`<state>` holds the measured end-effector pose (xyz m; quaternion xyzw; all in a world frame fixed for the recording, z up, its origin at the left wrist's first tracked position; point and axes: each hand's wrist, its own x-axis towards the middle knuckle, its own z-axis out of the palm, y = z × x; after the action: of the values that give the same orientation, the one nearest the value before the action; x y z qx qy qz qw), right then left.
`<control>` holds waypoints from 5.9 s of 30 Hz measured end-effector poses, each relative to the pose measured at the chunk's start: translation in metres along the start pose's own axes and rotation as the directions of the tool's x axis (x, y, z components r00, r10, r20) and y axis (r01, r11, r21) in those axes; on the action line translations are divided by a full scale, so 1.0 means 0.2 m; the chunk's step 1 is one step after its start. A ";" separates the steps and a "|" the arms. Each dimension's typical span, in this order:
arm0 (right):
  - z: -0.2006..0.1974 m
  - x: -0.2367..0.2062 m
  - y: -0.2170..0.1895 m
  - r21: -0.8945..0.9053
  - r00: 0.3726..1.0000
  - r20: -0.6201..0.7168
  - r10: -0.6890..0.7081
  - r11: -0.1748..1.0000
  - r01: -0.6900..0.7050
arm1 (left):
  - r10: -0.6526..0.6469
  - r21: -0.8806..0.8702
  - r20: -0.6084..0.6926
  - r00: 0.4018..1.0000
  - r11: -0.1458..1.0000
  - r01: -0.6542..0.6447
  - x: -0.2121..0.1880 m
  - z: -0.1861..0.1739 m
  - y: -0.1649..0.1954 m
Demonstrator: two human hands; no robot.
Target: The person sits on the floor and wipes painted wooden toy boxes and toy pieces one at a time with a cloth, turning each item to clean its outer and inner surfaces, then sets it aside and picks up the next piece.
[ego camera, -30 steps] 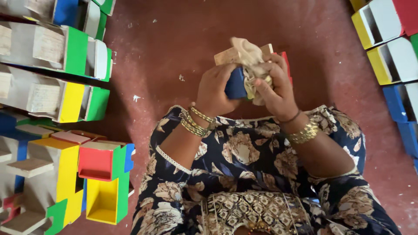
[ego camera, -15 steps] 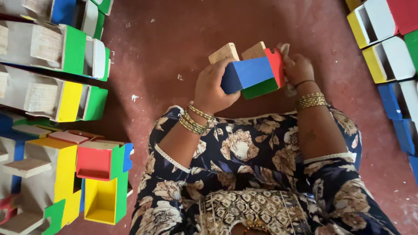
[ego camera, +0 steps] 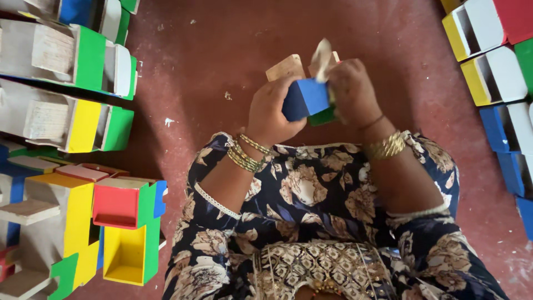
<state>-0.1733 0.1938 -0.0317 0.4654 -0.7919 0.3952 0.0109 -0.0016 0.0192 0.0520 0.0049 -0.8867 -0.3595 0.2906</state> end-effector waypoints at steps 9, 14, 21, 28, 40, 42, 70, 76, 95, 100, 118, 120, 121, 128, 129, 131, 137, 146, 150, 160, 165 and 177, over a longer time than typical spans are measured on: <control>0.03 0.03 0.36 0.111 0.831 -0.015 0.557 0.826 -0.552 | 0.026 0.048 -0.012 1.000 0.999 -0.026 0.00 0.01 -0.01; -0.13 0.08 -0.27 0.376 0.936 0.085 0.341 0.859 -0.347 | 0.048 0.039 -0.020 0.999 0.998 -0.047 0.00 0.00 -0.01; -0.13 -0.05 -0.30 0.217 0.997 0.021 -0.079 0.973 0.073 | -0.053 0.060 0.098 0.994 0.997 0.047 -0.01 0.00 0.01; -0.01 0.04 0.43 0.044 0.835 0.096 0.542 0.836 -0.548 | 0.026 0.024 0.018 1.000 0.999 -0.026 0.03 -0.03 0.06; -0.19 -0.05 -0.45 0.238 0.985 0.028 -0.171 0.958 0.160 | -0.010 0.059 0.071 0.997 0.998 0.006 -0.03 0.01 -0.03; -0.12 -0.02 -0.26 0.085 0.991 0.034 -0.128 0.989 0.124 | 0.023 0.053 0.042 0.999 0.998 -0.025 -0.03 0.01 -0.03; 0.05 -0.03 0.52 -0.082 0.792 -0.060 0.607 0.788 -0.610 | 0.035 -0.008 0.061 0.998 0.999 -0.034 0.00 -0.01 0.02; 0.05 -0.02 0.52 -0.100 0.723 -0.047 0.690 0.717 -0.690 | 0.122 0.027 0.169 0.978 0.991 -0.128 0.03 -0.07 0.06; 0.06 -0.02 0.49 0.938 0.681 -0.330 0.654 0.311 0.155 | -0.102 0.031 -0.113 0.988 0.994 0.106 -0.05 -0.01 -0.09; 0.14 -0.01 0.33 0.691 0.805 -0.189 0.562 0.658 -0.297 | -0.424 -0.133 -0.137 0.895 0.903 0.408 -0.06 -0.05 -0.23; 0.13 -0.05 0.05 0.266 0.941 -0.028 0.338 0.910 -0.319 | -0.253 0.035 -0.068 0.965 0.966 0.255 -0.04 -0.05 -0.33; 0.12 -0.06 0.09 0.022 0.965 -0.101 0.244 0.970 -0.243 | -0.210 0.009 -0.056 0.976 0.977 0.211 -0.02 -0.05 -0.31; 0.11 -0.06 0.11 -0.099 0.966 -0.095 0.242 0.963 -0.251 | -0.203 0.004 -0.050 0.978 0.979 0.203 -0.01 -0.05 -0.31; 0.13 -0.12 0.09 -0.404 0.870 0.018 0.493 0.799 -0.444 | -0.168 0.044 -0.161 0.973 0.983 0.177 -0.02 0.00 -0.26; 0.13 -0.14 0.08 -0.410 0.839 0.048 0.542 0.777 -0.478 | -0.214 0.033 -0.175 0.961 0.974 0.223 -0.03 0.01 -0.26; 0.11 -0.19 0.09 -0.381 0.785 0.109 0.610 0.755 -0.534 | -0.306 0.007 -0.200 0.931 0.950 0.313 -0.03 0.02 -0.26; 0.02 -0.22 0.25 0.382 0.895 -0.117 0.431 0.851 -0.360 | -0.280 0.007 -0.224 0.933 0.957 0.289 -0.01 0.03 -0.28; 0.04 -0.16 0.06 0.042 0.991 -0.129 0.045 0.998 -0.040 | -0.169 -0.002 -0.075 0.983 0.986 0.169 0.00 0.04 -0.26; 0.00 -0.20 0.06 0.163 0.996 -0.068 0.065 0.985 -0.053 | -0.191 -0.002 -0.119 0.974 0.981 0.192 -0.01 0.05 -0.31; 0.03 -0.22 0.08 0.173 0.991 0.007 0.136 0.976 -0.135 | -0.261 -0.069 -0.149 0.954 0.965 0.253 0.03 0.06 -0.39; 0.00 -0.21 0.02 0.038 0.990 0.035 0.138 0.989 -0.140 | -0.236 -0.062 -0.136 0.962 0.971 0.229 0.04 0.08 -0.35; -0.05 -0.07 0.04 -0.241 0.894 0.386 0.229 0.960 -0.142 | -0.227 -0.054 -0.121 0.966 0.974 0.222 0.06 0.15 -0.33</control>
<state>-0.1745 0.2127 -0.0364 0.4560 -0.8542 0.2035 -0.1450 -0.0401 -0.0138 -0.0003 0.1221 -0.8529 -0.4067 0.3039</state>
